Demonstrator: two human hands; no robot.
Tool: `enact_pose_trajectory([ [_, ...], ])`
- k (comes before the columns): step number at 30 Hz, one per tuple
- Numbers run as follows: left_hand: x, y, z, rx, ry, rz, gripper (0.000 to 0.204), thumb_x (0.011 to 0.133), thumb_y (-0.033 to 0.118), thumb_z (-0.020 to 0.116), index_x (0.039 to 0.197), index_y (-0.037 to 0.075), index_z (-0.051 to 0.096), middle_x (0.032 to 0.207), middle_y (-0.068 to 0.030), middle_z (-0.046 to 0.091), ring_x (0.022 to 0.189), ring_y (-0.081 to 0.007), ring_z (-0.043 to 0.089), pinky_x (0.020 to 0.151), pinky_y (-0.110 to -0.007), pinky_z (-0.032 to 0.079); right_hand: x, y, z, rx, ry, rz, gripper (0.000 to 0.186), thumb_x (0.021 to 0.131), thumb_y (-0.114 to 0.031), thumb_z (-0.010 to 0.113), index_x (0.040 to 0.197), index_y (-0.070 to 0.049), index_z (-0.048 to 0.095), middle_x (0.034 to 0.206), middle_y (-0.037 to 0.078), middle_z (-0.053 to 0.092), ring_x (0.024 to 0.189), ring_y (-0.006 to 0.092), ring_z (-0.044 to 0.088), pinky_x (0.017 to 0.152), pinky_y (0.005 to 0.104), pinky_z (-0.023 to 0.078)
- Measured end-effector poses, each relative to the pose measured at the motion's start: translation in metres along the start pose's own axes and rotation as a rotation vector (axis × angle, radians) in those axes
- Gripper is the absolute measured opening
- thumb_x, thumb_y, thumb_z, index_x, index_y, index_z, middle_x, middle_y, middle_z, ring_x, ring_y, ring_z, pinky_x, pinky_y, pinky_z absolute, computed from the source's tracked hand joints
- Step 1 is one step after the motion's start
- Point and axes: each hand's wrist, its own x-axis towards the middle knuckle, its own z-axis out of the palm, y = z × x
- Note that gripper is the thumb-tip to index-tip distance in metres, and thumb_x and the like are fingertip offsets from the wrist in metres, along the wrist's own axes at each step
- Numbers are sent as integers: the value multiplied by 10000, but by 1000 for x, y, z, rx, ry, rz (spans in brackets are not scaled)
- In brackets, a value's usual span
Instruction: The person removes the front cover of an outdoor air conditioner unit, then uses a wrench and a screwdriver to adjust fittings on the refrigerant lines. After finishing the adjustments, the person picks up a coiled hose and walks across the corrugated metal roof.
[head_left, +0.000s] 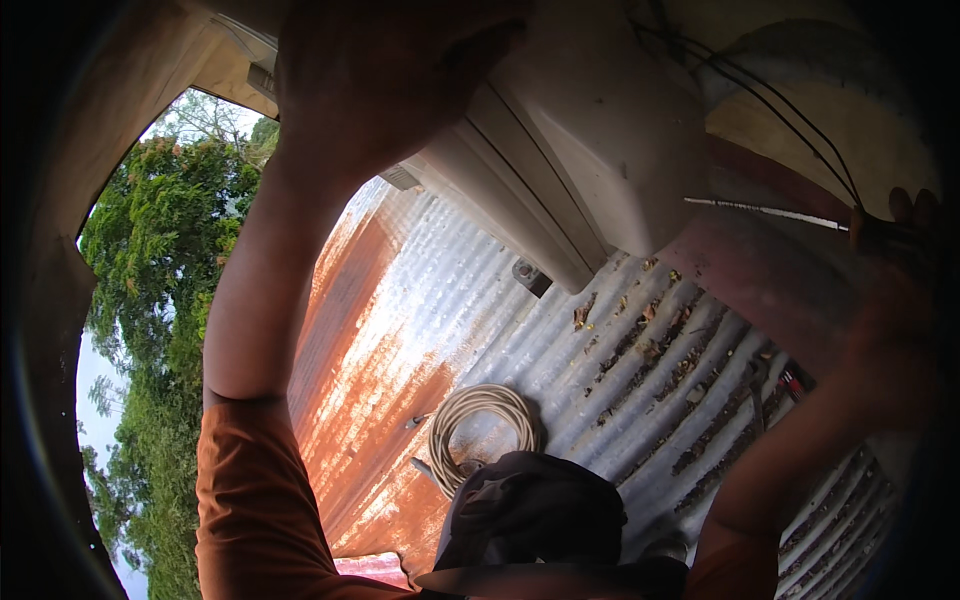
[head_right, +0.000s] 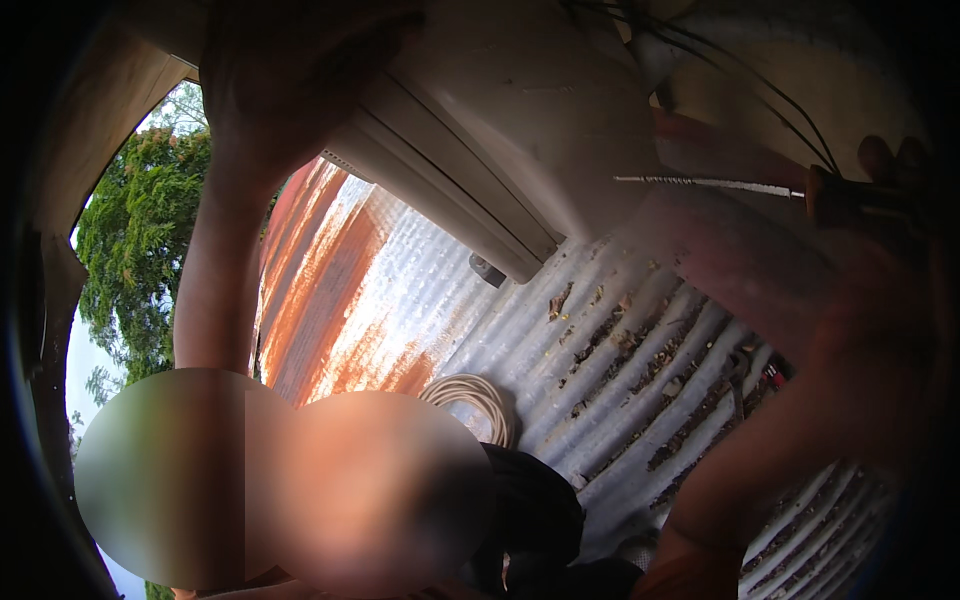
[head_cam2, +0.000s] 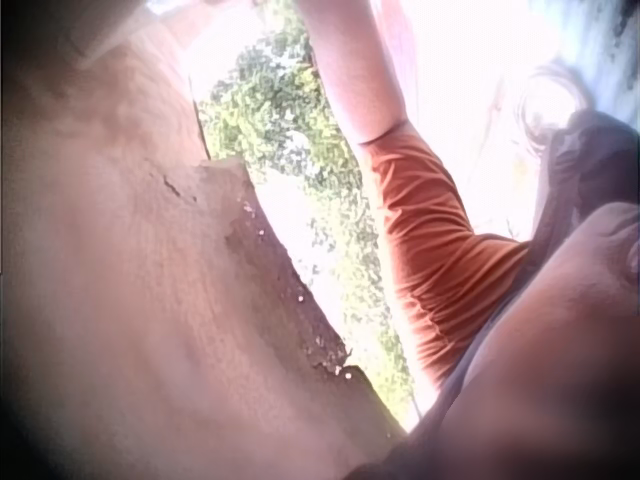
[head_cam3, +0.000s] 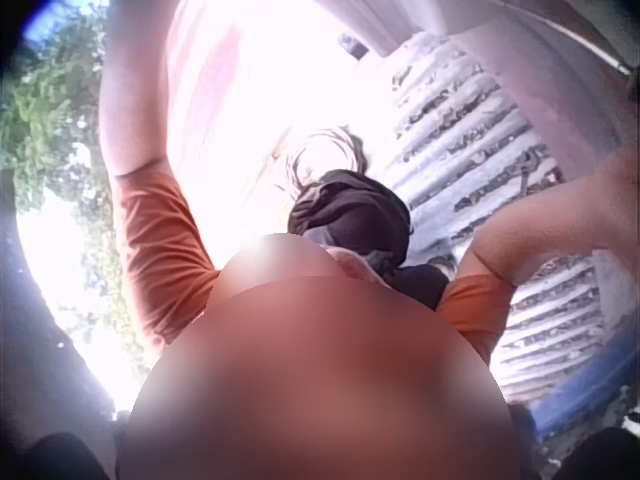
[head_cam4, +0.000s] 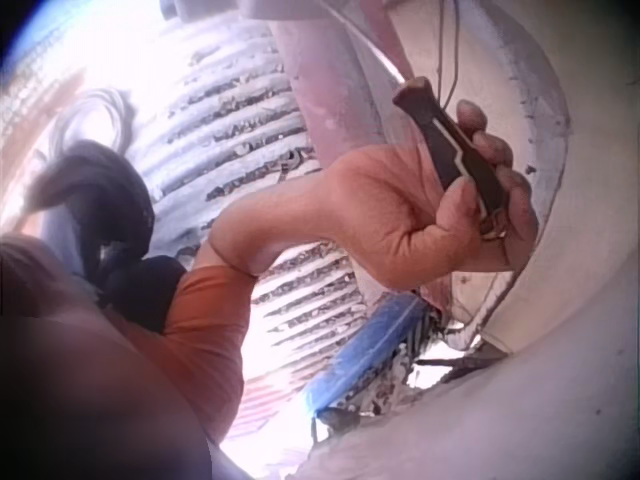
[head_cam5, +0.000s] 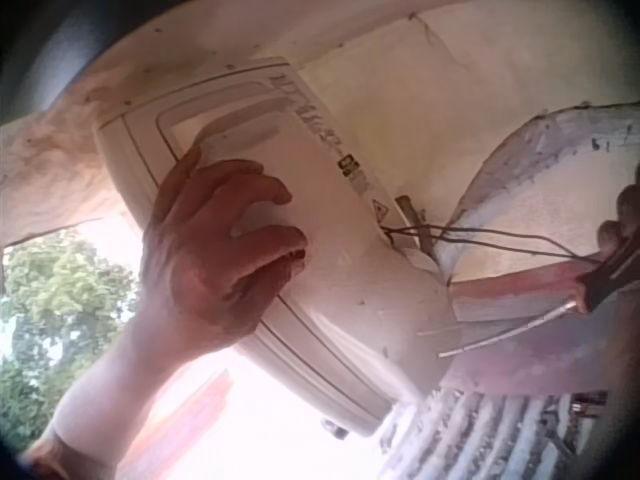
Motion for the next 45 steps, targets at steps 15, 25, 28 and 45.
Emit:
enact_pose_trajectory([
  [15,2,4,-1,-172,85,42,148,752,126,900,879,114,825,1279,-159,785,1302,-405,713,1127,-550,551,-100,120,47,-893,-84,573,1293,692,-295,1046,1702,-39,281,1599,220,548,1446,366,591,1169,465,521],
  [25,-6,2,5,-89,109,127,159,792,125,882,933,107,813,1310,-172,780,1304,-429,710,1106,-549,564,-103,124,51,-949,-47,551,1261,687,-231,1017,1712,-69,300,1589,209,562,1463,362,583,1164,473,529],
  [28,-4,0,4,-102,108,141,168,804,123,873,960,104,812,1311,-177,779,1301,-429,711,1106,-553,558,-104,125,51,-970,-34,531,1243,692,-224,1011,1707,-62,311,1580,208,569,1451,360,594,1162,473,529],
  [45,-4,0,14,9,173,280,175,796,48,820,959,58,758,1250,-203,775,1246,-455,710,1084,-567,549,-102,129,49,-994,-68,428,1195,686,-294,1026,1666,-48,388,1476,183,651,1343,321,668,1123,452,556],
])
